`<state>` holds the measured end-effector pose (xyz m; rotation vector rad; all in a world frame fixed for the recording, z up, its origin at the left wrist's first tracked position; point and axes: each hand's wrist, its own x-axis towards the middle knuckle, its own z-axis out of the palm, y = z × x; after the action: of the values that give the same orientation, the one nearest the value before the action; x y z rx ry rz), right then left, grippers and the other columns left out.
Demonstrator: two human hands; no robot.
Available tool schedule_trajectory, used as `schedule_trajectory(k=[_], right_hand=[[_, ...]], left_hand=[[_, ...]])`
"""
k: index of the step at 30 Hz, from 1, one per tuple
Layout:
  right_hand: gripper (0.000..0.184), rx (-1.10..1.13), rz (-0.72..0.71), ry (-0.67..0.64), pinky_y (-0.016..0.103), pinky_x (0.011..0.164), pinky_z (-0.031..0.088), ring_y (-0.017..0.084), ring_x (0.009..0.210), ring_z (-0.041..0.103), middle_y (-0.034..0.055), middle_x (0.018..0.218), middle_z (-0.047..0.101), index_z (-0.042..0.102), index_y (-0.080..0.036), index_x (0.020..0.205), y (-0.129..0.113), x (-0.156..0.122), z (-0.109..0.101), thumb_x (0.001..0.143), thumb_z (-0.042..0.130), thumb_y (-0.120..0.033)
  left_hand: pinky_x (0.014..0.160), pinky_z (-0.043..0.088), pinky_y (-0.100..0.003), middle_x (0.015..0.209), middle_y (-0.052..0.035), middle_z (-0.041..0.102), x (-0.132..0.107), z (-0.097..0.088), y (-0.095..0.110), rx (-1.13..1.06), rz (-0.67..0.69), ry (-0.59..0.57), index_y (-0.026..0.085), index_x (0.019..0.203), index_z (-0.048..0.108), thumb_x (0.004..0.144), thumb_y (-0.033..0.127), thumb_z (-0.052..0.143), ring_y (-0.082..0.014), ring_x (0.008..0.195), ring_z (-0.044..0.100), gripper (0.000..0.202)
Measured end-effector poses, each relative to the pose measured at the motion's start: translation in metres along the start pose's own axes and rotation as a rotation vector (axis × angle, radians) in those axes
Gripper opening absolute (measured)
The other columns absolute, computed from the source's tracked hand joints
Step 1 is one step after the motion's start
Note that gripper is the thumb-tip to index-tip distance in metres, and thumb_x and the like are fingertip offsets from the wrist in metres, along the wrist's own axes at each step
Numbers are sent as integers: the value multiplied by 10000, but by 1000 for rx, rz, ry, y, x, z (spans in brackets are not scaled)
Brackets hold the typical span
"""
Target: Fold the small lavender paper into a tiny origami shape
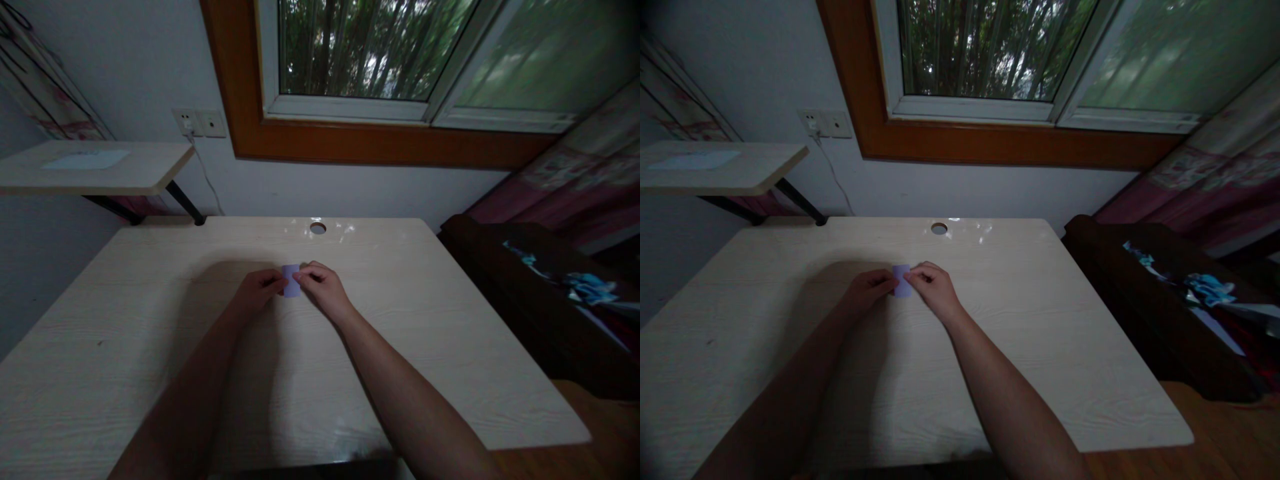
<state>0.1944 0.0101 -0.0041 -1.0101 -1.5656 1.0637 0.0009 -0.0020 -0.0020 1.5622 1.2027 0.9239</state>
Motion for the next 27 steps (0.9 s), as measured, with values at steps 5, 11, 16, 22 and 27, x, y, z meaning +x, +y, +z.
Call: schedule_trajectory(k=[5, 11, 16, 22, 27], right_hand=[[216, 11, 21, 16, 287, 678, 426, 160, 714, 554, 15, 738, 593, 719, -210, 732, 2, 0, 0, 807, 686, -410], [253, 3, 26, 11, 287, 685, 423, 163, 718, 550, 14, 725, 587, 702, -208, 707, 4, 0, -2, 815, 673, -436], [245, -7, 6, -13, 287, 673, 415, 158, 697, 542, 8, 705, 571, 698, -208, 696, 4, 0, -1, 819, 676, -418], [224, -12, 8, -14, 289, 672, 422, 160, 704, 550, 12, 712, 583, 713, -210, 708, 3, -1, -1, 817, 684, -403], [165, 7, 11, -15, 292, 690, 430, 161, 725, 566, 13, 734, 603, 750, -228, 774, 2, -1, -1, 819, 684, -373]], left_hand=[[662, 435, -254, 647, 1, 627, -2, -1, 2, -10, 11, -54, 156, 671, 649, 803, 421, 628, -147, 647, 573, 297], [644, 419, -242, 656, 6, 617, -1, 0, 2, 30, 41, -56, 156, 687, 647, 813, 412, 621, -142, 650, 560, 287], [646, 422, -235, 678, 8, 627, -1, 1, 3, 45, 59, -16, 158, 754, 666, 828, 408, 611, -137, 658, 560, 266], [622, 414, -230, 646, 10, 624, -2, 1, 3, 41, 42, -43, 156, 682, 642, 847, 412, 591, -128, 627, 557, 309], [620, 415, -237, 633, 7, 627, -2, 0, 2, 47, 29, -76, 161, 664, 637, 845, 420, 587, -134, 619, 564, 320]])
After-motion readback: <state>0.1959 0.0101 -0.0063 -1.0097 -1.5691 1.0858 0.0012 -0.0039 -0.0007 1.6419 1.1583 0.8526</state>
